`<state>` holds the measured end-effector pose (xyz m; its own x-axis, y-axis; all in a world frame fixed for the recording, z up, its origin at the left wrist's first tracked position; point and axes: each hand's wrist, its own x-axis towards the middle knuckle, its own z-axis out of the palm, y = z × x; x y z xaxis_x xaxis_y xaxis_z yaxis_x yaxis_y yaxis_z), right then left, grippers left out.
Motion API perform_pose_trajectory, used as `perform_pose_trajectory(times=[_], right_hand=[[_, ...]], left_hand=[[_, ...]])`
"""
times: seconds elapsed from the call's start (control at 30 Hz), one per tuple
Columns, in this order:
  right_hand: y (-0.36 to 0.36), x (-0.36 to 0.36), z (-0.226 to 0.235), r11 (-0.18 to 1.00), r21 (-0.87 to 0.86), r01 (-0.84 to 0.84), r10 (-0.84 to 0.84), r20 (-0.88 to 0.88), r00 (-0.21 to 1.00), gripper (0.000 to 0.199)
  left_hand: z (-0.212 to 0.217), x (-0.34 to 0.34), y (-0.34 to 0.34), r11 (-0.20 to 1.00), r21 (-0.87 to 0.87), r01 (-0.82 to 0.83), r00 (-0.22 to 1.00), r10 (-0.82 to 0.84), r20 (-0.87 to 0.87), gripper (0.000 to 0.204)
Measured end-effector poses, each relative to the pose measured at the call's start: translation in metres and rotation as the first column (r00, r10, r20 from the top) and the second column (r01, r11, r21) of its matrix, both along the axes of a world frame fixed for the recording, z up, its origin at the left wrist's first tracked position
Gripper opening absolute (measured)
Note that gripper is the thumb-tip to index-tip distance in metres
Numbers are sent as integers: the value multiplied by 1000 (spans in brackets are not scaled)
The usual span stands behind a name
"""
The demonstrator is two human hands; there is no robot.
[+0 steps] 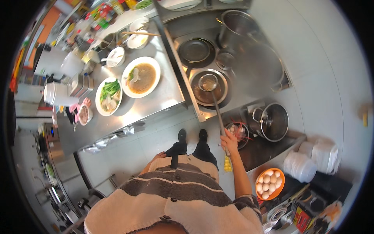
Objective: The person ladles broth into two bowls, then adds sliced meat, green vegetables, and sliced eggplant from containers. They use a ladle and their hands to arrange the ingredients in the bowls.
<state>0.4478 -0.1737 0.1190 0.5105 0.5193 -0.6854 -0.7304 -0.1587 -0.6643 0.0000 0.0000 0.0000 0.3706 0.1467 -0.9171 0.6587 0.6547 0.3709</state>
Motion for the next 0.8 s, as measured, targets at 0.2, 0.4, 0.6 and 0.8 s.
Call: perform_pose_trajectory(times=[0.2, 0.4, 0.6, 0.8], right_hand=[[-1, 6, 109, 978, 142, -156, 143, 97, 985, 53], [27, 7, 196, 956, 114, -270, 240, 225, 944, 55], [78, 1, 236, 890, 125, -438, 391, 282, 876, 55], [134, -11, 245, 813, 52, -580, 534, 333, 777, 54]], left_hand=[[-89, 11, 8, 967, 226, 115, 968, -160, 195, 55], [-77, 32, 2, 906, 323, 275, 949, -310, 61, 57], [-47, 47, 5, 927, 298, 229, 973, -224, -53, 71], [-53, 45, -4, 947, 288, 143, 990, -137, -43, 74]])
